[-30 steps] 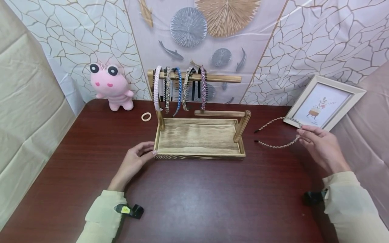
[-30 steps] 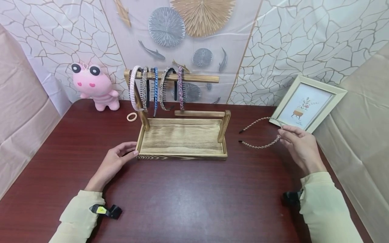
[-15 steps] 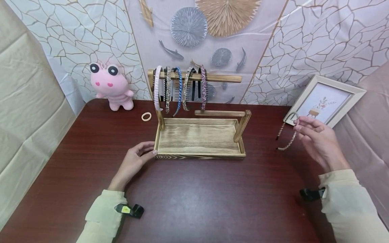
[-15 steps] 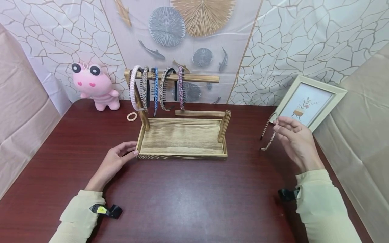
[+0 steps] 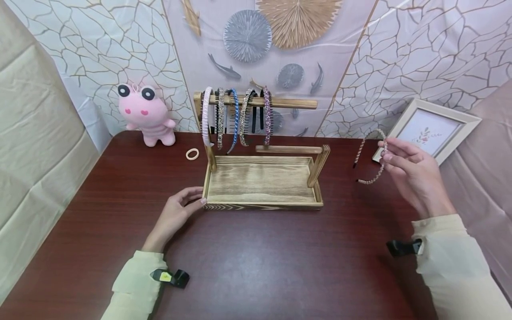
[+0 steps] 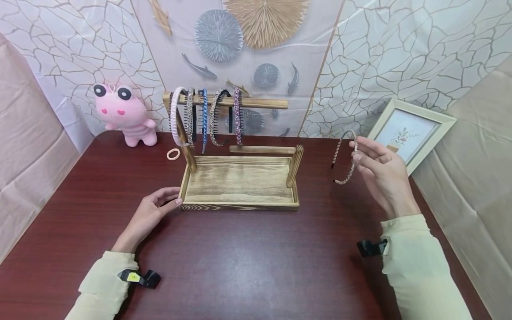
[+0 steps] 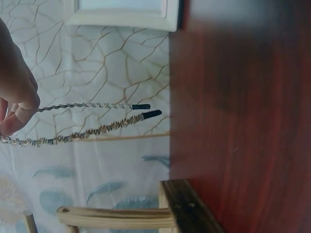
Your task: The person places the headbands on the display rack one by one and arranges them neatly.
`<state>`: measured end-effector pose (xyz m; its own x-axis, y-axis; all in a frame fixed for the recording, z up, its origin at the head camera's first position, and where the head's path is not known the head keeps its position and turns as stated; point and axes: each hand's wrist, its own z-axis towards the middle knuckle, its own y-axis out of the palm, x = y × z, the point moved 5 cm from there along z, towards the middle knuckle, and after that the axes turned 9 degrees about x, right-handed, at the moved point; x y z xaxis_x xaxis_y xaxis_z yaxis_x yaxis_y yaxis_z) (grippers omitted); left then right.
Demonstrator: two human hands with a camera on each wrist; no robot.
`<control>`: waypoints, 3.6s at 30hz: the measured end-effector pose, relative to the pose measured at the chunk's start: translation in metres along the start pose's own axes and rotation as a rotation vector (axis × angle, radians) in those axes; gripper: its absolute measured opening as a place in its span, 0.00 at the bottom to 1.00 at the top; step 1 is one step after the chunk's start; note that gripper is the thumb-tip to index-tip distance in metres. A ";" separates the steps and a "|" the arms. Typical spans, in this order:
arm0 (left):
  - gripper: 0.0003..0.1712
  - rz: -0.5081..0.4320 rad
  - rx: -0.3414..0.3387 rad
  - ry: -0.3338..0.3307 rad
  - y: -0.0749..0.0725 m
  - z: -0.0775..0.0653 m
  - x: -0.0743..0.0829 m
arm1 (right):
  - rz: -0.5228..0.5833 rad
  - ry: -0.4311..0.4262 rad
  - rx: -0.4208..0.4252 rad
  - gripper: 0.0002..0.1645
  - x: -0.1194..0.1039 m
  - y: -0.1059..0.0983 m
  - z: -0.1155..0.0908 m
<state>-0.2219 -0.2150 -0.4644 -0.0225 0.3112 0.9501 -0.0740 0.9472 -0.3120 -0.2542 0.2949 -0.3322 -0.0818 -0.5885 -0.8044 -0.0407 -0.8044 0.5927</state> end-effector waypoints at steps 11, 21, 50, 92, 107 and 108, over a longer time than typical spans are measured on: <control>0.27 -0.007 0.001 -0.009 0.000 0.001 -0.001 | -0.009 -0.065 -0.029 0.21 0.000 0.038 0.011; 0.27 -0.009 0.003 -0.003 -0.001 0.001 0.001 | 0.043 -0.109 -0.064 0.20 -0.008 0.073 0.024; 0.26 -0.005 0.018 0.006 -0.001 0.001 -0.001 | -0.095 -0.211 -0.121 0.14 0.031 0.150 0.036; 0.26 0.001 0.018 -0.020 -0.001 0.002 -0.003 | -0.667 -0.482 -0.070 0.14 0.060 0.171 0.040; 0.26 -0.012 0.018 -0.002 -0.001 0.003 -0.003 | -0.701 -0.514 -0.022 0.09 0.061 0.170 0.040; 0.26 -0.013 0.018 -0.001 -0.001 0.003 -0.003 | -0.698 -0.515 -0.021 0.08 0.061 0.170 0.040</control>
<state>-0.2245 -0.2168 -0.4671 -0.0227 0.2992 0.9539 -0.0921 0.9495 -0.3000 -0.3057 0.1258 -0.2789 -0.4857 0.1460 -0.8618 -0.2317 -0.9722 -0.0342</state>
